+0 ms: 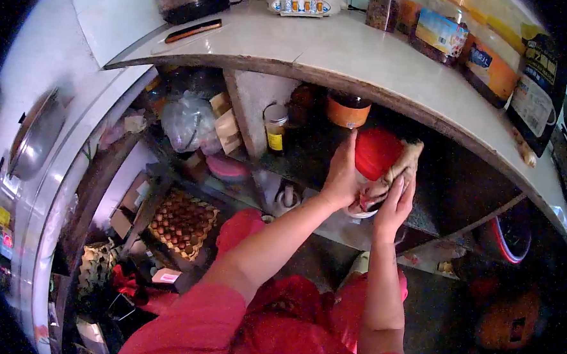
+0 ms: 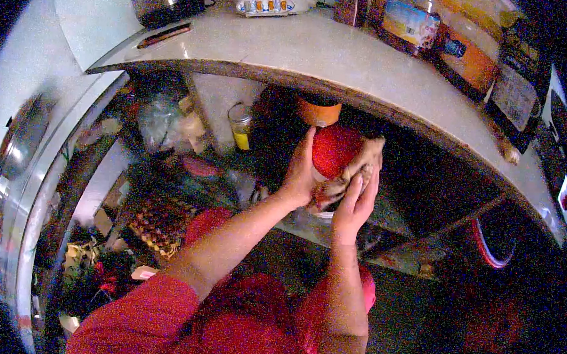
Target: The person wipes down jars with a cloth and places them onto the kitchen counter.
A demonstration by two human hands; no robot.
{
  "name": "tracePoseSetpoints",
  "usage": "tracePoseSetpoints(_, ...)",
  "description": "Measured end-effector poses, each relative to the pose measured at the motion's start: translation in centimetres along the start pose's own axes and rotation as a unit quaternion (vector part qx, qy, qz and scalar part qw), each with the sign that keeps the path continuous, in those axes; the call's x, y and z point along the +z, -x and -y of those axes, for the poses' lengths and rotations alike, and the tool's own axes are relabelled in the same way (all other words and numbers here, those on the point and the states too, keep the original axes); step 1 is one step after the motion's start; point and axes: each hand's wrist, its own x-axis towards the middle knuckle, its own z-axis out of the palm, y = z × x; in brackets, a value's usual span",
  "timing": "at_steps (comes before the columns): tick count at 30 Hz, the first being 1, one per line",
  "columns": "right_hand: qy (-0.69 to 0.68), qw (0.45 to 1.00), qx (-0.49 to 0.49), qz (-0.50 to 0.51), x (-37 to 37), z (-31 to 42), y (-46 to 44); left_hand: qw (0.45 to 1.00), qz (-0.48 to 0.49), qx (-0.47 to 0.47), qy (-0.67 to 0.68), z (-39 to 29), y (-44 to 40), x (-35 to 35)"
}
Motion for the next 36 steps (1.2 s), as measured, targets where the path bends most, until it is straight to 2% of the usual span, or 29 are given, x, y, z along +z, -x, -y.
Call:
tracePoseSetpoints(3,-0.004,1.0,0.023,-0.002,-0.9,-1.9,1.1,1.0,0.004,0.022,-0.004,-0.2,-0.2,0.0)
tracePoseSetpoints(4,-0.035,0.997,0.065,0.021,-1.4,-2.3,0.9,0.999,0.008,0.024,-0.036,-0.3,-0.2,0.0)
tracePoseSetpoints(7,-0.04,0.995,0.092,0.019,-2.2,-3.2,-0.3,0.992,0.103,-0.066,-0.036,-1.4,-1.3,-1.0)
tracePoseSetpoints(8,-0.071,0.992,0.105,-0.005,-2.2,-4.8,-0.4,0.986,0.131,-0.062,-0.077,-1.9,-2.0,-1.6)
tracePoseSetpoints(11,-0.128,0.967,0.217,0.028,-3.8,-9.1,-0.6,0.947,0.287,-0.091,-0.109,-3.1,-4.6,-3.9)
tracePoseSetpoints(12,-0.12,0.965,0.231,-0.018,-2.9,-10.1,-0.5,0.927,0.336,-0.094,-0.14,-3.1,-5.4,-3.9)
tracePoseSetpoints(13,-0.288,0.908,0.302,0.044,-4.0,-8.3,-0.4,0.905,0.369,-0.092,-0.189,-4.3,-6.1,-4.2)
tracePoseSetpoints(15,-0.274,0.912,0.305,-0.013,-3.1,-7.4,-0.8,0.889,0.393,-0.007,-0.236,-4.1,-7.4,-3.3)
tracePoseSetpoints(16,-0.216,0.935,0.282,0.002,-2.7,-7.0,-1.4,0.859,0.41,0.001,-0.308,-6.2,-8.3,-3.3)
tracePoseSetpoints(19,-0.227,0.933,0.275,-0.037,-2.4,-6.9,-1.0,0.839,0.458,0.045,-0.291,-4.6,-9.9,-0.9)
tracePoseSetpoints(20,-0.232,0.924,0.302,-0.032,-2.6,-6.8,-0.8,0.83,0.476,0.03,-0.288,-4.3,-10.3,-0.2)
tracePoseSetpoints(22,-0.235,0.933,0.271,-0.032,-2.6,-6.0,-1.0,0.81,0.513,-0.001,-0.283,-4.1,-10.7,0.6)
tracePoseSetpoints(25,-0.23,0.947,0.226,-0.006,-2.4,-5.6,-1.0,0.836,0.488,-0.045,-0.247,-4.8,-10.3,1.0)
tracePoseSetpoints(27,-0.155,0.979,0.133,0.002,-1.5,-5.8,-0.7,0.858,0.422,-0.045,-0.29,-5.3,-9.5,0.9)
tracePoseSetpoints(29,-0.069,0.994,0.081,0.01,-0.9,-3.0,-0.7,0.873,0.361,-0.028,-0.326,-5.5,-9.0,1.3)
tracePoseSetpoints(31,0.095,0.99,-0.1,0.005,-0.6,-1.7,0.1,0.881,0.351,-0.039,-0.314,-5.6,-8.9,1.6)
tracePoseSetpoints(32,0.111,0.988,-0.11,0.003,-0.3,-1.6,0.5,0.881,0.345,-0.038,-0.322,-5.6,-8.8,1.6)
tracePoseSetpoints(36,0.068,0.997,-0.045,-0.013,0.4,-4.8,2.5,0.883,0.339,-0.05,-0.321,-5.0,-8.8,2.0)
